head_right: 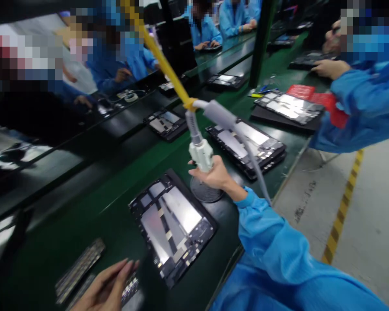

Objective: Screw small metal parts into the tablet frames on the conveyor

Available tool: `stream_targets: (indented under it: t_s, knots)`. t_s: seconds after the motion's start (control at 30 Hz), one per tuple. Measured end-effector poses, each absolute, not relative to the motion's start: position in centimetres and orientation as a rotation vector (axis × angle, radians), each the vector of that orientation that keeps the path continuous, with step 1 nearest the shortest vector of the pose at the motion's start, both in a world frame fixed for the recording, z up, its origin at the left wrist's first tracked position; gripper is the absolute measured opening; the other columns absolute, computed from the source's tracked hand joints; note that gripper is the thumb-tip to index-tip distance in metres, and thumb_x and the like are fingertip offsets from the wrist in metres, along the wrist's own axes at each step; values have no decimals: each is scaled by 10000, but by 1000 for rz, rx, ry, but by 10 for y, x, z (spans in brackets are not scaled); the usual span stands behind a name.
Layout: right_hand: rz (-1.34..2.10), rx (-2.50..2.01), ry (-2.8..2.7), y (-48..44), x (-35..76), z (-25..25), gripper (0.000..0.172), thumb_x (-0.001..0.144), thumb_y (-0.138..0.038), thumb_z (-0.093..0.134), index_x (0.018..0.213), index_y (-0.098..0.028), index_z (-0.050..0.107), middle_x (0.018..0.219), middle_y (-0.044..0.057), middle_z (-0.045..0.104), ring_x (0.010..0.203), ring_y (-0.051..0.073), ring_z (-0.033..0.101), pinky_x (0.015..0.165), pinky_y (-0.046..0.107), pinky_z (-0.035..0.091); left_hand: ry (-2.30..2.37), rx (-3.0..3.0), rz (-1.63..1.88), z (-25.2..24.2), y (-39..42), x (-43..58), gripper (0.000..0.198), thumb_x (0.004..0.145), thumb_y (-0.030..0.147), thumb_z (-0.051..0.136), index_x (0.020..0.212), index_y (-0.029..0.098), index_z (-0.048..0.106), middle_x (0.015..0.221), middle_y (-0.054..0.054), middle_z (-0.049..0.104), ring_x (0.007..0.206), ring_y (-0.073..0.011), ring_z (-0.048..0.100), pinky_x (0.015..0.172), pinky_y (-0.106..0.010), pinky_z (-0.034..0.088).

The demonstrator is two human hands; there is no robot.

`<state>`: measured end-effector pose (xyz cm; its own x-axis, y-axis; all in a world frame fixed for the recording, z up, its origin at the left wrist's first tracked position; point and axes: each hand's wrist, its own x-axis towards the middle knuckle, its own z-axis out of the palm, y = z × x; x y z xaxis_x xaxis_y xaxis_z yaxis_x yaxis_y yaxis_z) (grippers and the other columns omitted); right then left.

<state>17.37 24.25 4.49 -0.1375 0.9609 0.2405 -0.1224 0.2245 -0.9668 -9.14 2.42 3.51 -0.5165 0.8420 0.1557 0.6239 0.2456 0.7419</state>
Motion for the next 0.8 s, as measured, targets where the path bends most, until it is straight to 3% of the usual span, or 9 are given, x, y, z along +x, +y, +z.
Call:
stream_targets:
  t_s: [0.03,0.13,0.23,0.33,0.53,0.63,0.8]
  knots:
    - [1165,-877,-1333,239,173,49,250,653,-285,772,843,-161,667,473,-47,572,380,103,491,404,261,436,2230,1142,1197,37,27,-88,81,686,417,659,757,408,697,707,17,746,666,-291,721,596,-457,614]
    - [1095,-853,-1329,228,168,65,184,713,-232,754,872,-196,667,485,-38,582,410,113,526,447,272,465,2065,930,1163,38,45,-83,240,618,482,714,679,251,694,655,-36,732,658,-272,718,641,-434,612]
    - [1183,-713,-1369,218,152,81,173,734,-231,745,886,-233,661,471,-47,565,421,133,548,441,281,479,1954,918,1094,33,69,-91,320,636,467,702,707,155,696,648,-80,721,649,-213,704,596,-315,582]
    - [1328,-662,-1436,206,129,89,206,717,-270,761,892,-235,657,491,-48,575,408,135,543,393,276,463,1927,935,1092,26,88,-98,267,661,411,687,716,149,692,644,-61,708,619,-168,671,531,-242,519]
    - [1513,-565,-1549,187,84,96,246,725,-307,742,926,-199,650,489,-47,565,415,132,547,403,270,476,1930,1011,1095,24,105,-99,124,666,292,696,663,168,689,642,-19,682,609,-139,612,550,-230,475]
    - [1586,-536,-1576,180,58,101,222,700,-277,735,882,-189,642,487,-53,551,406,116,519,422,268,482,1910,979,1089,23,105,-100,118,679,275,700,679,159,676,675,-18,681,629,-130,615,565,-224,486]
    - [1655,-540,-1611,178,13,89,226,647,-268,750,821,-169,645,521,-44,560,460,118,540,498,279,502,1779,807,952,20,112,-112,213,672,252,741,817,134,640,665,-24,675,545,-126,631,437,-200,481]
